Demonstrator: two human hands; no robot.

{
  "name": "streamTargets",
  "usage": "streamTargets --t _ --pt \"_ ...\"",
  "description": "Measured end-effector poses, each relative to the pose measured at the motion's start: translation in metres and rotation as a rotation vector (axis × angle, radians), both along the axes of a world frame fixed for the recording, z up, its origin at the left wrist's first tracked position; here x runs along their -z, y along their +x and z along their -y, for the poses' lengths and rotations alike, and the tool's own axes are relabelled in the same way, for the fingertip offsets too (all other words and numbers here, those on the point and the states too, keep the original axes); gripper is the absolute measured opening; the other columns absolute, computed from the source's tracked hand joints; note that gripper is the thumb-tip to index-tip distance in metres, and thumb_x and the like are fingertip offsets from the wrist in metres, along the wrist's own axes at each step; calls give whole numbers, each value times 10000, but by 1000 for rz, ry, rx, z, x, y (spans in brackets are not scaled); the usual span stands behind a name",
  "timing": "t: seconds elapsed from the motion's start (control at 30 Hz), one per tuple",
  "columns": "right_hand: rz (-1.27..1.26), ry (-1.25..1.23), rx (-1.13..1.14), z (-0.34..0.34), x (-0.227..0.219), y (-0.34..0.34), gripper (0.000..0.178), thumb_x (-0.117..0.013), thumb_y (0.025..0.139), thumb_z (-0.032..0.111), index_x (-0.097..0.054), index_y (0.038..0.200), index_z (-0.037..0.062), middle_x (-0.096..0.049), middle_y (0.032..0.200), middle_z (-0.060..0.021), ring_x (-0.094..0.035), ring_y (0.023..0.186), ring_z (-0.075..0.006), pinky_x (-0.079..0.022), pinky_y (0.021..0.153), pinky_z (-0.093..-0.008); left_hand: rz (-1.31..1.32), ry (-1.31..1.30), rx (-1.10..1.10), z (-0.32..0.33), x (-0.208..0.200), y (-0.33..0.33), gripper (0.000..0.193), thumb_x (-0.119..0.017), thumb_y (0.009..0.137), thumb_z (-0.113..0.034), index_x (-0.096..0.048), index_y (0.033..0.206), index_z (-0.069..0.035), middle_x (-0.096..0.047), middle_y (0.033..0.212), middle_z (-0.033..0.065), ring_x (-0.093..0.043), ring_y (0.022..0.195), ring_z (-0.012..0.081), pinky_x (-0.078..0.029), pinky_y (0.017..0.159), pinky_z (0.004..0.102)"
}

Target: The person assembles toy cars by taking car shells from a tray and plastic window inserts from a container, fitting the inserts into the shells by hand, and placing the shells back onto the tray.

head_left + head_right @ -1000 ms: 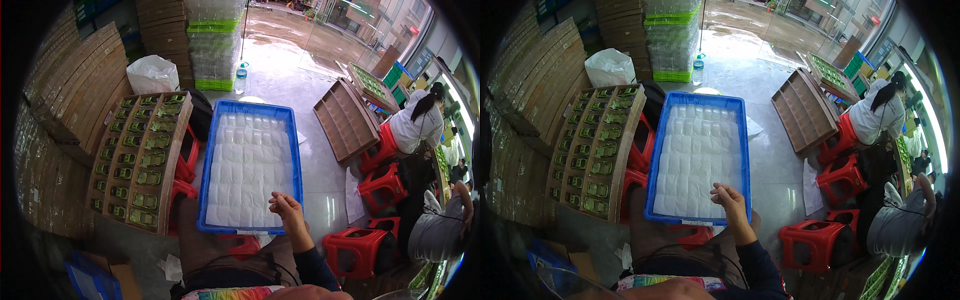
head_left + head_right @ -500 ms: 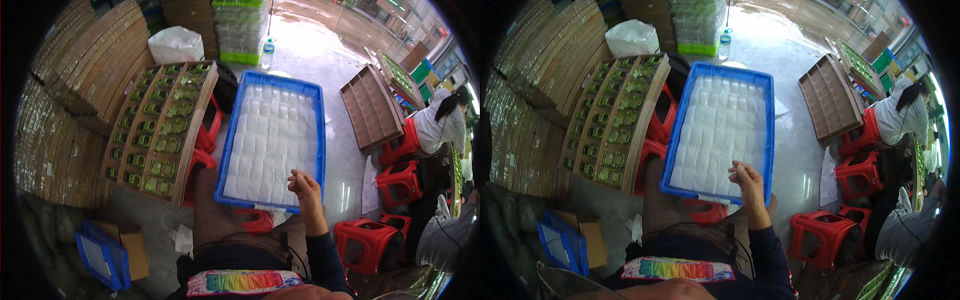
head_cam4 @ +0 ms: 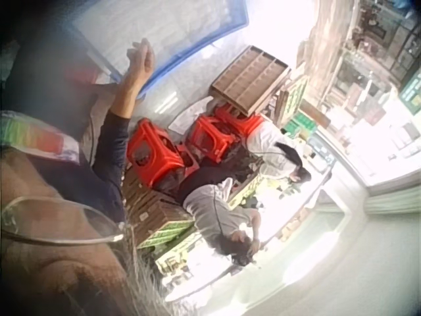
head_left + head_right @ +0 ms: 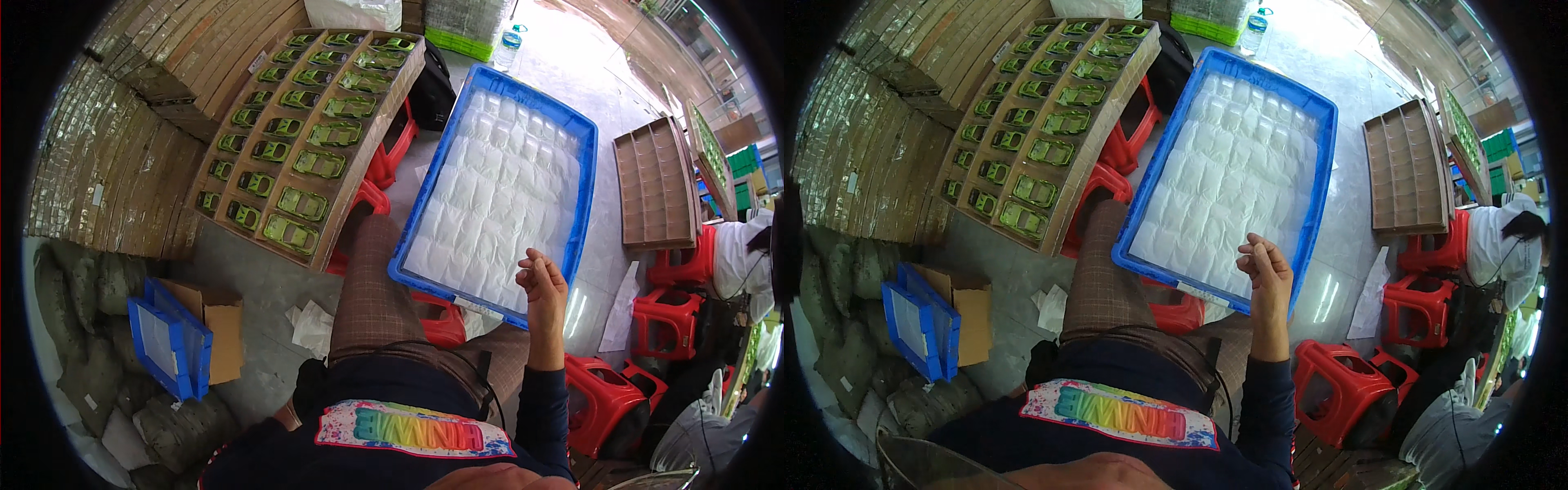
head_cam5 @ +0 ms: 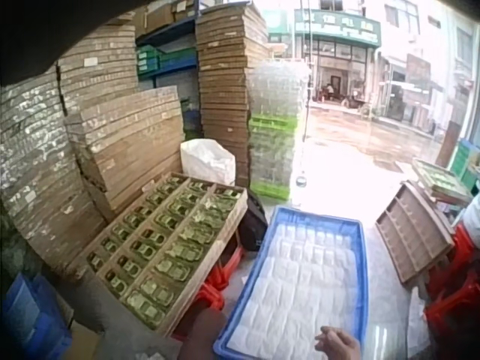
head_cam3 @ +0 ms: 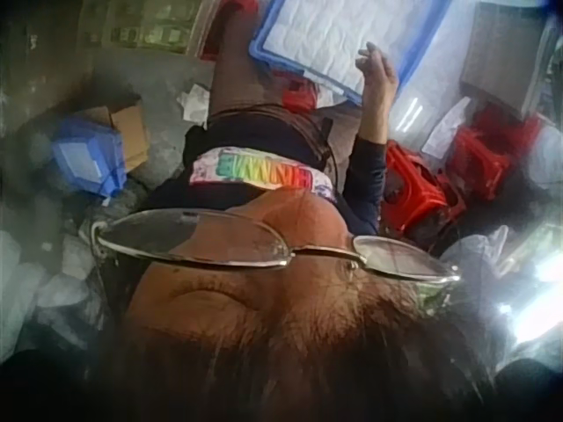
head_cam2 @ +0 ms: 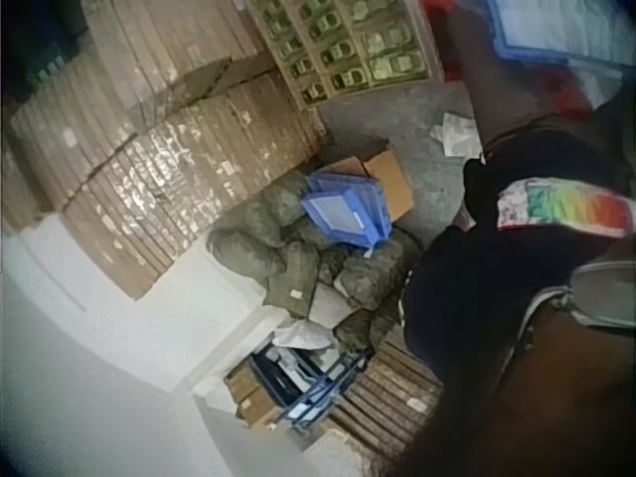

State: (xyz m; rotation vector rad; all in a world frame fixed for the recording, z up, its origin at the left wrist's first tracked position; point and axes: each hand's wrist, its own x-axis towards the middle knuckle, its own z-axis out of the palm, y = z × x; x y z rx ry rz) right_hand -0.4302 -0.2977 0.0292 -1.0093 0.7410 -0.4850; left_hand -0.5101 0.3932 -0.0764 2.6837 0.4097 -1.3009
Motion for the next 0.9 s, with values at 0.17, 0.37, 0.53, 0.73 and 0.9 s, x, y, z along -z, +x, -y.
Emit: streamTargets --t 0.17,0.37,0.53,0.73,0.9 --pt "10 -3 25 4 -2 1 244 -571 947 159 -624 1114 -10 -670 921 -65 -610 751 -108 -494 725 -246 -17 -44 -5 4 4 32 283 -603 897 -253 -638 1063 -27 -685 937 118 -660 872 222 -514 765 326" --pt "-27 13 35 9 4 -3 252 -572 947 162 -621 1120 -15 -669 927 -60 -611 759 -100 -497 735 -243 -72 -99 12 10 9 69 282 -603 898 -255 -640 1056 -25 -684 940 117 -659 875 222 -515 765 324" --pt "8 28 43 11 5 5 258 -575 946 167 -620 1123 -14 -670 929 -60 -611 759 -99 -495 738 -239 -109 -146 9 19 15 95 281 -603 898 -257 -641 1050 -23 -684 942 116 -659 878 222 -515 765 323" --pt "-9 24 30 8 3 12 259 -574 948 177 -625 1124 -6 -673 929 -62 -611 761 -95 -491 738 -237 -155 -200 -5 28 20 121 281 -602 899 -258 -643 1043 -21 -684 945 115 -658 881 222 -515 765 322" --pt "-36 0 44 16 1 2 263 -577 946 181 -625 1126 -5 -675 929 -60 -611 761 -94 -491 742 -236 -207 -259 -41 44 32 128 281 -602 899 -260 -645 1037 -19 -684 947 114 -658 883 222 -515 765 321"
